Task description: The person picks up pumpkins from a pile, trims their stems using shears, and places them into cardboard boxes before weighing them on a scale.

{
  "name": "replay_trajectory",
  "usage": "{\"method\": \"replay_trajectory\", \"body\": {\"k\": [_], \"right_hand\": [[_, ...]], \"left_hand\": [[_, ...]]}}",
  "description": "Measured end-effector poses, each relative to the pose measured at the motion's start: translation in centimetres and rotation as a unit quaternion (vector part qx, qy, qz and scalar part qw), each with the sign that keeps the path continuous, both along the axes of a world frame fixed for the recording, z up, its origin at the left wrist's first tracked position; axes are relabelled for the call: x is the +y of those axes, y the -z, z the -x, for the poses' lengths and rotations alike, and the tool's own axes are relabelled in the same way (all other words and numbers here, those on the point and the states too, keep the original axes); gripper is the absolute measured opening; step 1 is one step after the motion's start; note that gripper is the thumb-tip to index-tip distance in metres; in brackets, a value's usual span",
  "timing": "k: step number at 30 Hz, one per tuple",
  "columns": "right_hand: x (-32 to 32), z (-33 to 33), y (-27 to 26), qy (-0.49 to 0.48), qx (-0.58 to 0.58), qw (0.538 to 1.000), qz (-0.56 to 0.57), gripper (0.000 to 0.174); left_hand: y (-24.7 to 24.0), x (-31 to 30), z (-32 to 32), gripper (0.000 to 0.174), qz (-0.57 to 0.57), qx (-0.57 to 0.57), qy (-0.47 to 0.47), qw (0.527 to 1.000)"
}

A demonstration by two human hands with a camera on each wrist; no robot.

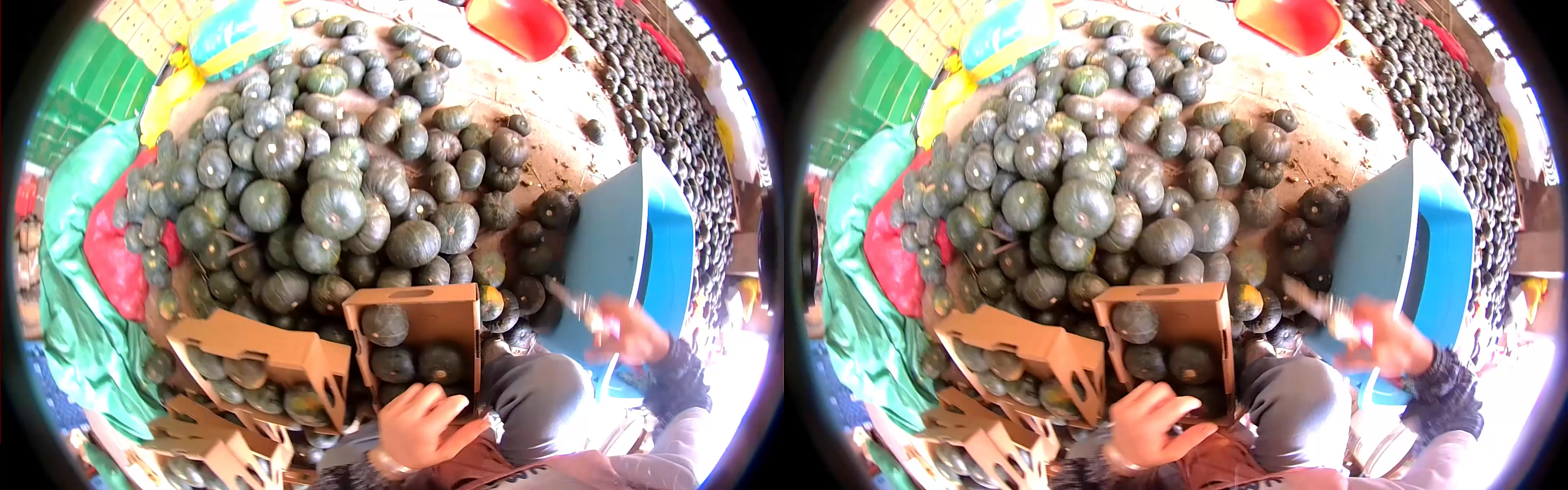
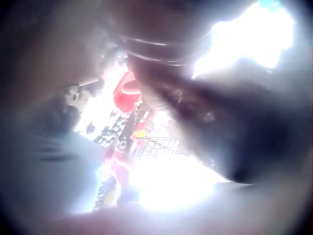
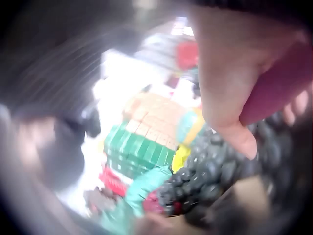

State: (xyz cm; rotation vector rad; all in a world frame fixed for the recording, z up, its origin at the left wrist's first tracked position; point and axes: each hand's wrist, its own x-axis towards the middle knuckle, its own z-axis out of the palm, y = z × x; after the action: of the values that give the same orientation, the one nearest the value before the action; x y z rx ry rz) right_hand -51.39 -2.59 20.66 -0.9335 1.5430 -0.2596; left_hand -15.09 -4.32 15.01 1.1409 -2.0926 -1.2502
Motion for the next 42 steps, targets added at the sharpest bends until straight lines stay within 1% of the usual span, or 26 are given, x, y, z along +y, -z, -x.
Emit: {"method": "replay_trajectory", "body": {"k": [1, 2, 3, 5, 7, 9, 10, 11, 13, 15, 17, 19, 21, 23, 25, 26, 27, 28, 29, 30, 34, 36, 37, 38, 39, 42], "right_hand": [[2.0, 1.5, 0.1, -0.38, -0.038, 0.897, 0.223, 0.023], [3.6, -2.2, -2.7, -0.065, -0.066, 0.985, -0.144, 0.015], [5.2, -5.4, -4.4, 0.188, -0.129, 0.943, -0.241, 0.013], [8.0, -6.8, -4.7, 0.228, -0.142, 0.934, -0.235, 0.015], [9.0, -7.6, -4.8, 0.275, -0.097, 0.938, -0.19, 0.013], [9.0, -6.9, -4.8, 0.285, -0.029, 0.921, -0.265, 0.015], [9.4, -6.8, -4.7, 0.276, 0.006, 0.926, -0.257, 0.017], [9.9, -6.3, -4.9, 0.264, 0.015, 0.926, -0.27, 0.018], [12.0, -5.0, -5.0, 0.271, 0.043, 0.925, -0.263, 0.02], [11.8, -4.8, -8.0, 0.332, -0.01, 0.887, -0.321, 0.027], [14.0, -3.6, -8.0, 0.301, -0.002, 0.891, -0.34, 0.036], [13.8, -4.0, -16.2, 0.286, -0.023, 0.905, -0.315, 0.032], [17.4, -2.3, -17.4, 0.341, -0.115, 0.899, -0.25, 0.023], [20.9, -0.1, -21.3, 0.275, -0.071, 0.951, -0.117, 0.019], [29.0, 3.9, -19.8, 0.343, -0.179, 0.921, -0.05, 0.022], [33.8, 5.9, -18.6, 0.273, -0.104, 0.956, -0.043, 0.025], [37.8, 4.5, -21.4, 0.105, 0.196, 0.97, 0.095, 0.029], [43.9, 2.6, -22.9, 0.38, 0.132, 0.915, -0.022, 0.025], [48.3, 0.7, -23.3, 0.616, 0.058, 0.774, -0.131, 0.024], [51.4, -1.6, -24.7, 0.683, 0.055, 0.71, -0.159, 0.024], [61.2, -10.7, -27.4, 0.742, 0.055, 0.637, -0.2, 0.025], [63.6, -14.8, -27.7, 0.748, 0.044, 0.624, -0.222, 0.025], [64.2, -16.8, -28.1, 0.75, 0.04, 0.619, -0.23, 0.025], [65.0, -18.4, -28.0, 0.753, 0.035, 0.614, -0.236, 0.025], [66.0, -20.1, -28.2, 0.754, 0.031, 0.609, -0.242, 0.025], [69.4, -25.1, -28.2, 0.771, 0.018, 0.587, -0.248, 0.026]], "left_hand": [[0.9, -0.7, 0.7, 0.023, 0.067, 0.028, 0.01, 0.997], [1.6, -0.4, 1.4, 0.022, 0.072, 0.024, 0.013, 0.997], [2.4, 0.8, 1.8, 0.022, 0.076, 0.017, 0.017, 0.997], [3.0, 1.6, 2.9, 0.012, 0.11, 0.025, 0.039, 0.993], [6.2, 2.2, 3.5, 0.031, -0.051, 0.043, 0.031, 0.997], [8.0, 2.5, 4.0, 0.039, 0.03, -0.001, -0.006, 1.0], [9.5, 4.8, 3.1, 0.045, -0.025, -0.111, 0.027, 0.993], [7.4, 5.1, 2.4, 0.038, -0.075, -0.191, 0.083, 0.975], [2.5, 6.4, 1.8, 0.033, -0.191, -0.151, 0.065, 0.968], [-5.0, 6.7, 0.5, 0.035, -0.147, -0.124, 0.05, 0.98], [-15.8, 5.8, -2.0, 0.028, -0.29, -0.081, 0.01, 0.953], [-19.8, 8.1, -6.4, 0.015, -0.114, -0.071, -0.056, 0.989], [-26.1, 9.5, -11.3, 0.006, -0.073, -0.095, -0.084, 0.989], [-29.5, 11.9, -17.1, 0.013, -0.084, -0.132, -0.087, 0.984], [-31.5, 13.8, -21.5, 0.021, -0.312, -0.084, -0.177, 0.93], [-28.0, 15.4, -26.1, 0.027, -0.175, -0.147, -0.084, 0.97], [-29.6, 16.0, -27.3, 0.024, -0.303, -0.172, -0.153, 0.925], [-29.3, 17.6, -29.5, 0.019, -0.334, -0.151, -0.17, 0.914], [-28.5, 18.3, -31.4, 0.022, -0.362, -0.124, -0.19, 0.904], [-28.5, 18.8, -33.1, 0.032, -0.386, -0.216, -0.165, 0.881], [-32.5, 21.9, -34.8, 0.032, -0.467, -0.225, -0.291, 0.804], [-26.7, 24.8, -39.6, 0.015, -0.361, -0.222, -0.153, 0.892], [-23.7, 25.8, -41.4, 0.022, -0.271, -0.22, -0.107, 0.931], [-24.8, 24.6, -41.2, 0.038, -0.231, -0.242, 0.032, 0.942], [-26.1, 24.7, -40.6, 0.043, -0.297, -0.245, -0.063, 0.921], [-34.8, 21.0, -35.2, 0.043, -0.424, -0.211, -0.108, 0.874]]}}
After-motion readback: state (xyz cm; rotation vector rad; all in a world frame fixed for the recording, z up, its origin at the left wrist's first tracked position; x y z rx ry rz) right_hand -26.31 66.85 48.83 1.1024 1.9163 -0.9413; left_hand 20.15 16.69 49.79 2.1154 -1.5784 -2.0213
